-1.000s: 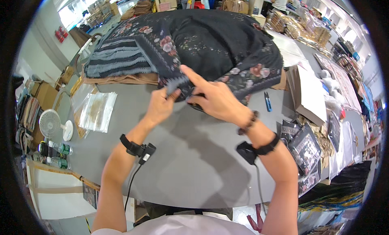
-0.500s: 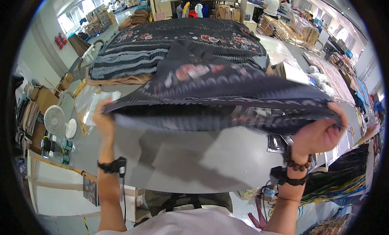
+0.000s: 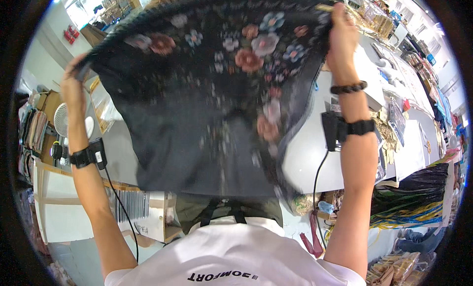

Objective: The person repeatedly picks up floral-patterned textiles, folds them, and places them into clear plastic bags. The person then seals the bags and stacks them on the table.

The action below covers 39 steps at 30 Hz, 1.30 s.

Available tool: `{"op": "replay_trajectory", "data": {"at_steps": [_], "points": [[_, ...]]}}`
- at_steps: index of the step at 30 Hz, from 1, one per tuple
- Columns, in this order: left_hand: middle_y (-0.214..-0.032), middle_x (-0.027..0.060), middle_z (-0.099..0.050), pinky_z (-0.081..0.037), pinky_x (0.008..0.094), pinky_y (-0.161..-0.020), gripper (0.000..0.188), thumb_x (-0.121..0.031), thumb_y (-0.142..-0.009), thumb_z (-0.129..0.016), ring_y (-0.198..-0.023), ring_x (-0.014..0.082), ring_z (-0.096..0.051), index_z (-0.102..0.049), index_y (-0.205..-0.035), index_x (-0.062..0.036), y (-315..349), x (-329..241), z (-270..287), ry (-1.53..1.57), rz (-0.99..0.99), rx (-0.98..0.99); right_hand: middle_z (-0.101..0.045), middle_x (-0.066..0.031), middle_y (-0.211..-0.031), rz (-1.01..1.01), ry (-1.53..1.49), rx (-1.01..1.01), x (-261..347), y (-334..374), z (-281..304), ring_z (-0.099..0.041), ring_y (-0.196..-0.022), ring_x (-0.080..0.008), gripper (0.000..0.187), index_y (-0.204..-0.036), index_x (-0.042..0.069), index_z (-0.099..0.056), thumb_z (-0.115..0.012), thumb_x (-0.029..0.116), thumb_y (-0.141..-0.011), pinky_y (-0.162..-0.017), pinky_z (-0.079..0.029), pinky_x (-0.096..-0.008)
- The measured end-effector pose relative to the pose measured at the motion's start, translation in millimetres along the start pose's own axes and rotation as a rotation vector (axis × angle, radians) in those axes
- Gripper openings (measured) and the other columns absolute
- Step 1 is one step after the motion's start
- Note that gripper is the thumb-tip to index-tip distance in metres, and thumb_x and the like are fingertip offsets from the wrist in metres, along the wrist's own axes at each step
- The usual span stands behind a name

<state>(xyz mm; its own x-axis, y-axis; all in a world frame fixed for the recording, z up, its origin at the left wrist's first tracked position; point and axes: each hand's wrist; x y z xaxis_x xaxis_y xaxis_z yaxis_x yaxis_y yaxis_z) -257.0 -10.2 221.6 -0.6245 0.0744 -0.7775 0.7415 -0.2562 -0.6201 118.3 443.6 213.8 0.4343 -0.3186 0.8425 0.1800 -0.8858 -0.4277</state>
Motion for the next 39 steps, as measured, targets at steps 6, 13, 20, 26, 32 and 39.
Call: {"op": "replay_trajectory", "data": {"at_steps": [6, 13, 20, 26, 32, 39], "points": [[-0.106, 0.0146, -0.07, -0.053, 0.035, -0.093, 0.033, -0.017, -0.1, -0.048, -0.098, 0.0224, -0.067, -0.069, -0.111, 0.0058, 100.7, -59.3, 83.0, -0.288, -0.284, -0.249, -0.07, -0.0124, -0.118, 0.116, -0.357, 0.322, 51.0, 87.1, 123.1, -0.069, -0.108, -0.0239, 0.031, -0.124, 0.001, -0.061, -0.05, 0.027, -0.112, -0.095, -0.057, -0.0425], [-0.094, 0.0134, -0.073, -0.052, 0.0318, -0.085, 0.031, 0.002, -0.076, -0.042, -0.089, 0.0219, -0.068, -0.069, -0.091, 0.0041, 258.9, -18.0, 82.2, -0.38, 0.298, 0.523, -0.065, -0.0028, -0.076, -0.233, 0.69, 0.73, 0.6, 212.6, 220.0, -0.053, -0.068, -0.0125, 0.046, -0.083, -0.004, -0.065, -0.058, 0.035, -0.107, -0.063, -0.043, -0.0318], [-0.104, 0.0135, -0.074, -0.053, 0.0303, -0.089, 0.038, -0.021, -0.098, -0.068, -0.096, 0.0175, -0.068, -0.069, -0.129, 0.0006, 256.4, 37.7, 70.3, -0.526, 0.865, 0.966, -0.075, -0.0152, -0.085, -0.331, 1.006, 1.043, -32.8, 202.7, 185.7, -0.073, -0.078, -0.0276, 0.025, -0.092, 0.003, -0.077, -0.078, 0.027, -0.093, -0.07, -0.056, -0.0368], [-0.108, 0.0179, -0.074, -0.054, 0.036, -0.091, 0.072, -0.05, -0.093, -0.075, -0.103, 0.0214, -0.069, -0.065, -0.13, 0.0108, 189.0, 177.8, -4.4, -0.611, 0.501, 0.467, -0.056, -0.0215, -0.13, 0.055, 1.402, 0.682, -169.8, 144.3, 102.5, -0.052, -0.124, -0.0395, 0.086, -0.143, 0.001, -0.05, -0.082, 0.048, -0.078, -0.104, -0.044, -0.0477], [-0.109, 0.0186, -0.074, -0.053, 0.0343, -0.085, 0.074, -0.052, -0.087, -0.08, -0.098, 0.0228, -0.07, -0.068, -0.123, 0.0119, 113.1, 249.6, -69.3, -0.807, 0.538, 0.478, -0.061, -0.0216, -0.129, -0.04, 1.494, 0.361, -255.4, 72.0, 70.5, -0.054, -0.123, -0.0407, 0.065, -0.129, 0.001, -0.065, -0.074, 0.043, -0.081, -0.104, -0.042, -0.052], [-0.103, 0.008, -0.073, -0.052, 0.0299, -0.08, 0.045, -0.032, -0.096, -0.076, -0.09, 0.0155, -0.067, -0.07, -0.121, 0.0044, 108.7, 239.9, -91.7, -0.422, 0.609, 0.328, -0.072, -0.0082, -0.091, -0.222, 0.919, 0.548, -258.5, 45.8, 59.0, -0.066, -0.081, -0.0203, 0.035, -0.117, 0.0, -0.069, -0.074, 0.022, -0.09, -0.077, -0.053, -0.0338]]}}
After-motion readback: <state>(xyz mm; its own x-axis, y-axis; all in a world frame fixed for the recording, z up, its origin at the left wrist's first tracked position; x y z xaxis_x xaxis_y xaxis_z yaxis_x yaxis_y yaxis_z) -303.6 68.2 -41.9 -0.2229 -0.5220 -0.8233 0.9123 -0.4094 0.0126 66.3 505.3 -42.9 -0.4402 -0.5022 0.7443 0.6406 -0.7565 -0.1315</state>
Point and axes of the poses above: each hand's wrist, its own y-axis away from the middle knuckle, its own z-axis out of the back of the hand, x = y × z
